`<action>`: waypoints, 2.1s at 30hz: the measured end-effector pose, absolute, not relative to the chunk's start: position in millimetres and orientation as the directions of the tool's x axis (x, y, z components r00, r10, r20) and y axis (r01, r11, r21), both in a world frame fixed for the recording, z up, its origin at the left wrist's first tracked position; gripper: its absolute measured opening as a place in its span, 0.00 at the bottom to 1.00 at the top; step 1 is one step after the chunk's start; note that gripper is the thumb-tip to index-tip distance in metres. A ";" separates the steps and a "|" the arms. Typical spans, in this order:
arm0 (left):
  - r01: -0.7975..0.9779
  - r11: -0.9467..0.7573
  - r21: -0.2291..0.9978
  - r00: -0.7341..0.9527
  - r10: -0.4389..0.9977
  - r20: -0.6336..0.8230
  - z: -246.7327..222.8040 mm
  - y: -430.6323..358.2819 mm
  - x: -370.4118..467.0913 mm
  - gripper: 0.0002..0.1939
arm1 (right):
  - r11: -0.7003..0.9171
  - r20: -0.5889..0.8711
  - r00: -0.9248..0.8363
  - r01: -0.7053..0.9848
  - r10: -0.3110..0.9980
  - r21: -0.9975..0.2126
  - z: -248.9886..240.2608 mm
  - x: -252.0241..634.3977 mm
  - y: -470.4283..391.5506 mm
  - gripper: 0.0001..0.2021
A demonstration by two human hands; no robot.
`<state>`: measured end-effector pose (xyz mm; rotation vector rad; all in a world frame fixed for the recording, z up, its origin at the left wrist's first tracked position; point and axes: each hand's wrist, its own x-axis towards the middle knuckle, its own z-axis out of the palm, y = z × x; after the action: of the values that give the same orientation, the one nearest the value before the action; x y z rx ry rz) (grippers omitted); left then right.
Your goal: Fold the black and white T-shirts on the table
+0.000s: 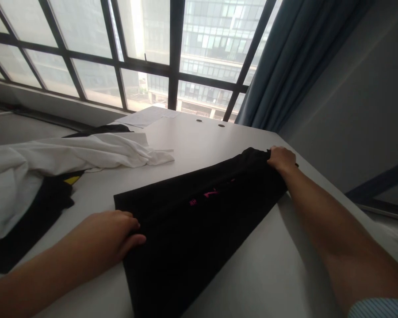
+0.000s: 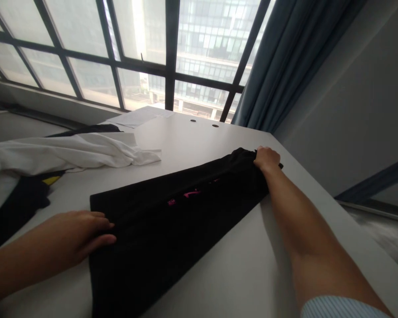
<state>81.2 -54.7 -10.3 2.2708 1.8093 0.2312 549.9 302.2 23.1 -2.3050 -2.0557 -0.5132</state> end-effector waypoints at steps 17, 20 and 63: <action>0.910 -0.193 0.367 0.132 0.974 0.185 -27.1 11.3 70.4 0.24 | 0.326 0.077 -0.321 0.943 0.944 -0.063 -14.2 554.9 201.5 0.20; 0.885 -0.189 0.424 0.127 0.977 0.170 -22.9 18.7 71.4 0.23 | 0.465 0.076 -0.461 0.853 0.884 -0.235 -19.5 562.3 163.2 0.23; 0.576 -0.715 0.395 0.707 0.679 0.198 -5.4 -10.1 92.8 0.16 | 0.821 0.314 -0.765 0.470 0.562 -0.326 -17.9 490.3 -40.7 0.16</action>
<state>92.8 -10.1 -5.4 2.6115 0.9872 0.4782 490.3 -40.7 -17.9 -0.7727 -2.6032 0.3201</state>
